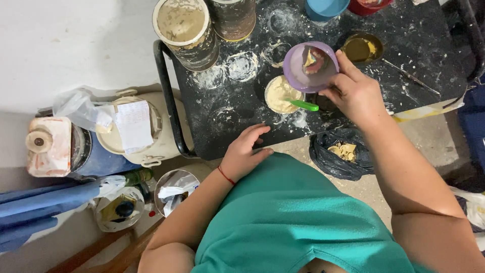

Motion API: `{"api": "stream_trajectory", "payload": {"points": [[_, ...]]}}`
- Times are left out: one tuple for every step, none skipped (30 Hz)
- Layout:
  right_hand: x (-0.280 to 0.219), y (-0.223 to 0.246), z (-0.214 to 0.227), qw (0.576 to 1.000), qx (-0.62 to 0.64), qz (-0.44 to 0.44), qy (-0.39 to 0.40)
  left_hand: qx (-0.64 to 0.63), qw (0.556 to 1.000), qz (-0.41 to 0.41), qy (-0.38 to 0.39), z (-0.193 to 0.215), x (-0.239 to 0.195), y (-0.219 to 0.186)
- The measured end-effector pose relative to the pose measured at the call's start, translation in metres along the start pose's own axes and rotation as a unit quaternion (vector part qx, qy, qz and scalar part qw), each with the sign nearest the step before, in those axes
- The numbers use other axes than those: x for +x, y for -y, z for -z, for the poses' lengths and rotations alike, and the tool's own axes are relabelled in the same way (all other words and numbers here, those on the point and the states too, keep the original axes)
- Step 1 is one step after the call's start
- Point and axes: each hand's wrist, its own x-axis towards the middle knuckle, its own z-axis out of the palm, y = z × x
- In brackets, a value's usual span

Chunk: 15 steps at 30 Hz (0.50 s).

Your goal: The person mixes a yellow dough-like substance in a small container using a green spatula. They then transfer the mixture onto a flat surface and use a small tool to shape and smooth the dough.

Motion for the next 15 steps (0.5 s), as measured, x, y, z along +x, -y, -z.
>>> {"api": "stream_trajectory", "payload": {"points": [[0.000, 0.000, 0.000, 1.000, 0.000, 0.000, 0.000, 0.000, 1.000, 0.000, 0.000, 0.000, 0.000, 0.001], [0.000, 0.001, 0.000, 1.000, -0.003, -0.002, -0.003, -0.003, 1.000, -0.004, -0.005, -0.001, 0.001, 0.002], [0.000, 0.001, 0.000, 1.000, -0.005, -0.004, -0.005, -0.006, 1.000, -0.009, -0.010, -0.001, 0.001, 0.003], [-0.001, -0.003, -0.002, 1.000, -0.005, -0.004, -0.005, -0.007, 1.000, -0.008, -0.011, -0.003, 0.003, 0.009], [-0.002, -0.007, -0.005, 1.000, 0.011, -0.018, -0.001, -0.004, 0.999, -0.033, -0.020, -0.006, 0.005, 0.016], [-0.003, -0.010, -0.007, 0.999, 0.027, -0.033, 0.003, -0.001, 0.998, -0.057, -0.030, -0.008, 0.007, 0.022], [-0.003, -0.013, -0.013, 0.999, 0.027, -0.032, 0.003, -0.001, 0.998, -0.056, -0.031, -0.004, 0.003, 0.012], [-0.002, -0.015, -0.019, 0.988, 0.104, -0.109, -0.021, -0.017, 0.999, -0.025, -0.029, 0.000, 0.000, 0.001], [-0.001, -0.018, -0.025, 0.965, 0.180, -0.184, -0.045, -0.034, 0.999, 0.007, -0.027, 0.004, -0.003, -0.009], [0.001, -0.024, -0.032, 0.966, 0.179, -0.182, -0.046, -0.034, 0.999, 0.006, -0.029, 0.005, -0.003, -0.008], [0.002, -0.030, -0.039, 0.942, 0.190, -0.275, -0.031, -0.029, 0.999, 0.005, -0.029, 0.006, -0.002, -0.007], [0.005, -0.036, -0.046, 0.909, 0.200, -0.365, -0.016, -0.024, 0.999, 0.004, -0.031, 0.007, -0.002, -0.006], [0.016, -0.038, -0.051, 0.910, 0.200, -0.362, -0.016, -0.024, 0.999, 0.003, -0.034, 0.008, -0.002, -0.005], [0.027, -0.039, -0.056, 0.885, 0.268, -0.379, -0.042, -0.018, 0.999, -0.003, -0.042, 0.009, -0.003, -0.003], [0.039, -0.040, -0.061, 0.854, 0.333, -0.393, -0.066, -0.013, 0.999, -0.009, -0.050, 0.010, -0.004, -0.002]]}}
